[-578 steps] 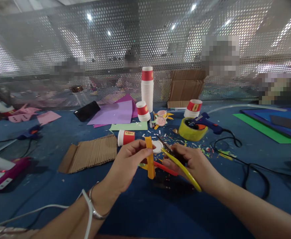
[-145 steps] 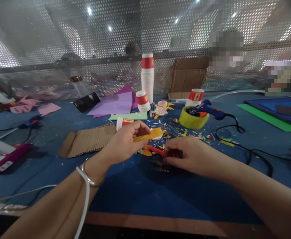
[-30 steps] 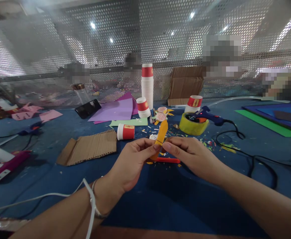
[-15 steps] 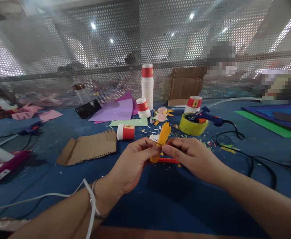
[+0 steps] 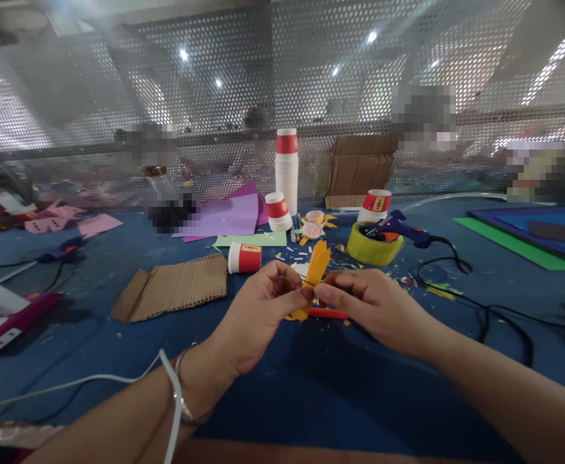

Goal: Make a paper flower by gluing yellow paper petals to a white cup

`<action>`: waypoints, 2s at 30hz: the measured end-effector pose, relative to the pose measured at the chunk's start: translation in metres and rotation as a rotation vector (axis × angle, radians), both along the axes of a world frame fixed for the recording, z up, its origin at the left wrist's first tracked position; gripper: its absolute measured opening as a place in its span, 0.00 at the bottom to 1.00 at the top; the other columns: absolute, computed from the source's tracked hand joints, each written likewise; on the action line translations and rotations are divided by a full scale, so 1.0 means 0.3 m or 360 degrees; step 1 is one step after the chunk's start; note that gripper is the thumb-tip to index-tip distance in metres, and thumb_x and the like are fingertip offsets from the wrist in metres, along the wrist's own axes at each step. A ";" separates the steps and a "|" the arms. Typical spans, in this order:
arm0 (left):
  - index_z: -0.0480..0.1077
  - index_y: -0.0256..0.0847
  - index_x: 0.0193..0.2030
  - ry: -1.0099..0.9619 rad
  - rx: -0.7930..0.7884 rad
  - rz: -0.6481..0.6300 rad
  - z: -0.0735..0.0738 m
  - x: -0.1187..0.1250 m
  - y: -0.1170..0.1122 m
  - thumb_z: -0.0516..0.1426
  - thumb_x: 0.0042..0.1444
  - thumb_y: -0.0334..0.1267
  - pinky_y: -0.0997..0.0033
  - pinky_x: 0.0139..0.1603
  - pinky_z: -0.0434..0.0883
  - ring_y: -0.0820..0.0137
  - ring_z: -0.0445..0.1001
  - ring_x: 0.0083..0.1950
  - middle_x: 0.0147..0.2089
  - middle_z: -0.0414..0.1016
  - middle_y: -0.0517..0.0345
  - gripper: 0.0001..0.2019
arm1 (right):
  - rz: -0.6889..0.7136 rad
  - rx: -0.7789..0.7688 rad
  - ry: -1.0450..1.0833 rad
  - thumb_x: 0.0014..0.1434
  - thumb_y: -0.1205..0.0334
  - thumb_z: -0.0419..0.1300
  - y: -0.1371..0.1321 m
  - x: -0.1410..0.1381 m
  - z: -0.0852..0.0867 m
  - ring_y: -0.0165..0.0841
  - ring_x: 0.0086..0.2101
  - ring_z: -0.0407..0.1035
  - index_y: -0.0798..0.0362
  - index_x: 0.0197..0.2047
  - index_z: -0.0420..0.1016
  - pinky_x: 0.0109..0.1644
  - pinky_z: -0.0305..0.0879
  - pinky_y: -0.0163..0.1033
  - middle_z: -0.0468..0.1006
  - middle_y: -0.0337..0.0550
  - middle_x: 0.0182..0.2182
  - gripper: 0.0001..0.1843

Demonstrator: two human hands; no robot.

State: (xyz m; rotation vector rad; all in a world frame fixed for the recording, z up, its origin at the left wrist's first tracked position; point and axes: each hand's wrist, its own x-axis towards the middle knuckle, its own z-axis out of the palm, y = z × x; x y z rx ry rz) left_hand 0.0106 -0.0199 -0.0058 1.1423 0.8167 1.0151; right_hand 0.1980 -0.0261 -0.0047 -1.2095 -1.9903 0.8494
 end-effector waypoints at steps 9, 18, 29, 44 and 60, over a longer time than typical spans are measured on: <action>0.57 0.46 0.42 0.0281 0.0361 -0.0029 0.011 -0.011 -0.006 0.67 0.53 0.37 0.72 0.31 0.66 0.77 0.66 0.28 0.38 0.68 0.65 0.20 | 0.0016 -0.0045 -0.0085 0.66 0.40 0.50 0.000 0.000 0.003 0.31 0.26 0.59 0.52 0.25 0.68 0.29 0.54 0.38 0.66 0.37 0.23 0.27; 0.70 0.44 0.54 0.0679 0.0632 -0.0112 0.021 -0.023 -0.010 0.59 0.57 0.31 0.67 0.34 0.66 0.70 0.67 0.30 0.33 0.71 0.59 0.17 | 0.0047 -0.0052 -0.0067 0.66 0.43 0.52 -0.001 -0.003 -0.001 0.30 0.25 0.60 0.52 0.26 0.71 0.29 0.54 0.37 0.66 0.37 0.23 0.25; 0.67 0.45 0.62 0.0579 0.0539 -0.0289 0.024 -0.046 0.007 0.62 0.58 0.37 0.66 0.36 0.66 0.68 0.67 0.35 0.38 0.72 0.55 0.24 | 0.0073 -0.0050 0.0029 0.65 0.40 0.53 0.003 0.007 0.012 0.31 0.25 0.60 0.52 0.24 0.71 0.28 0.55 0.37 0.66 0.38 0.21 0.28; 0.66 0.42 0.61 0.0645 0.0818 -0.0359 0.023 -0.053 0.026 0.61 0.59 0.32 0.68 0.36 0.69 0.74 0.64 0.35 0.48 0.68 0.53 0.23 | 0.0122 -0.0168 0.0006 0.65 0.40 0.52 0.013 0.022 0.005 0.27 0.24 0.49 0.52 0.23 0.62 0.26 0.45 0.37 0.54 0.33 0.21 0.27; 0.65 0.49 0.63 0.0722 0.1096 -0.0407 0.017 -0.060 0.026 0.58 0.60 0.27 0.71 0.37 0.70 0.75 0.65 0.36 0.55 0.65 0.55 0.25 | 0.0201 -0.0270 0.0123 0.64 0.42 0.53 0.005 0.020 0.015 0.27 0.23 0.51 0.54 0.28 0.71 0.25 0.47 0.36 0.59 0.34 0.21 0.25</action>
